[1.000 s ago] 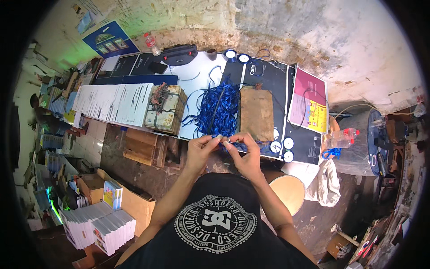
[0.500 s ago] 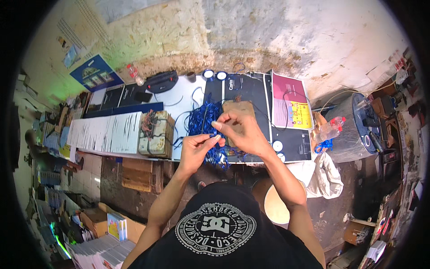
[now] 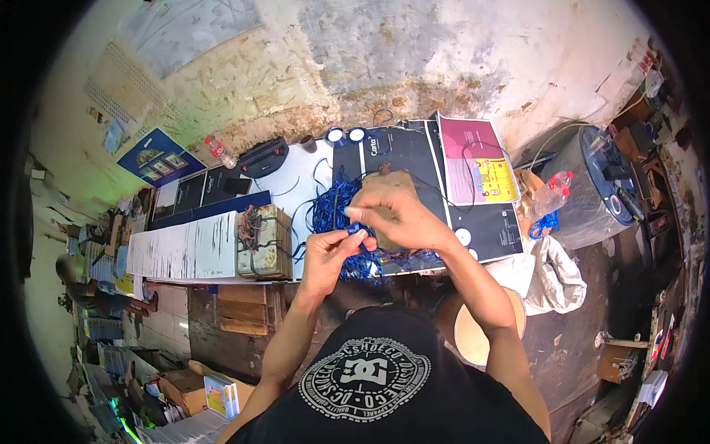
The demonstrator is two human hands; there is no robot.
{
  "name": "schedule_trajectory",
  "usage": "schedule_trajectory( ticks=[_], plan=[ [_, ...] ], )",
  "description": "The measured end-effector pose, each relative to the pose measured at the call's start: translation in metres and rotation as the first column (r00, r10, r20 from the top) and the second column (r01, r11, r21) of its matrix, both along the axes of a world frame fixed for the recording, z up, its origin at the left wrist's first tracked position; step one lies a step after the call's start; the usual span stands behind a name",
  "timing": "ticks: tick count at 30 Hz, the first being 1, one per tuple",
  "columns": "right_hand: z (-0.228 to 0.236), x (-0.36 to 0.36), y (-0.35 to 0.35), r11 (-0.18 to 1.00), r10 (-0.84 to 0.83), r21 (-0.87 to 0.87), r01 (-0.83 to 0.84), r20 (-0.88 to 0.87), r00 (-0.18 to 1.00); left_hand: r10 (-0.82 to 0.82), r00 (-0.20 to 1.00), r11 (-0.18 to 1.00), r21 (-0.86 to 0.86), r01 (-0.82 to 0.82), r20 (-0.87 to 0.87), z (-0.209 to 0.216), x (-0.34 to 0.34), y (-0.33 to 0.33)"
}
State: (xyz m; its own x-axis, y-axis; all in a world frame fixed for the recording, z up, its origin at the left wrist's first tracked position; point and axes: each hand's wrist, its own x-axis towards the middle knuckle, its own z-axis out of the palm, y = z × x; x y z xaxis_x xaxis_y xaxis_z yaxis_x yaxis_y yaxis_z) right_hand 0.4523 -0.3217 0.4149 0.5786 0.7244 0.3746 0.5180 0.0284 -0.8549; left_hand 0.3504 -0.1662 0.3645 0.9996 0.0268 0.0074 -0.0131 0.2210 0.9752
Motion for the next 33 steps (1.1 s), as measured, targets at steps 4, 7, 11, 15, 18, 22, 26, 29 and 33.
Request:
schedule_trajectory(
  ticks=[4, 7, 11, 15, 18, 22, 26, 29, 33],
  plan=[
    [-0.003, -0.004, -0.001, 0.989, -0.142, -0.021, 0.146, 0.124, 0.982, 0.075, 0.997, 0.997, -0.011, -0.076, -0.035, 0.002, 0.002, -0.003],
    [-0.013, -0.009, 0.003, 0.997, -0.072, -0.040, 0.071, -0.028, 0.997, 0.065, 0.998, 0.998, -0.027, -0.065, -0.016, 0.000, 0.001, -0.002],
    [0.016, -0.013, -0.010, 0.948, -0.302, 0.174, 0.265, 0.239, 0.923, 0.090, 0.995, 0.995, 0.040, -0.088, -0.051, 0.002, -0.001, 0.001],
    [0.108, -0.056, -0.071, 0.594, -0.738, 0.627, 0.505, 0.174, 0.652, 0.136, 0.987, 0.991, 0.024, -0.134, -0.086, -0.009, -0.005, 0.009],
    [0.132, -0.065, -0.103, 0.604, -0.690, 0.749, 0.274, 0.320, 0.649, 0.078, 0.992, 0.997, 0.005, -0.078, -0.097, -0.016, 0.001, 0.001],
    [0.132, -0.056, -0.102, 0.634, -0.632, 0.750, 0.186, 0.365, 0.683, 0.104, 0.989, 0.992, -0.056, -0.110, -0.108, -0.025, -0.001, -0.003],
    [0.136, -0.062, -0.100, 0.621, -0.653, 0.762, 0.185, 0.371, 0.660, 0.117, 0.987, 0.987, -0.093, -0.128, -0.112, -0.029, -0.008, 0.004],
    [0.134, -0.059, -0.107, 0.607, -0.667, 0.773, 0.184, 0.370, 0.647, 0.134, 0.984, 0.989, -0.055, -0.141, -0.114, -0.030, -0.016, 0.003],
    [0.127, -0.062, -0.106, 0.576, -0.714, 0.778, 0.251, 0.329, 0.619, 0.152, 0.981, 0.985, -0.060, -0.160, -0.125, -0.026, -0.016, 0.010]
  ],
)
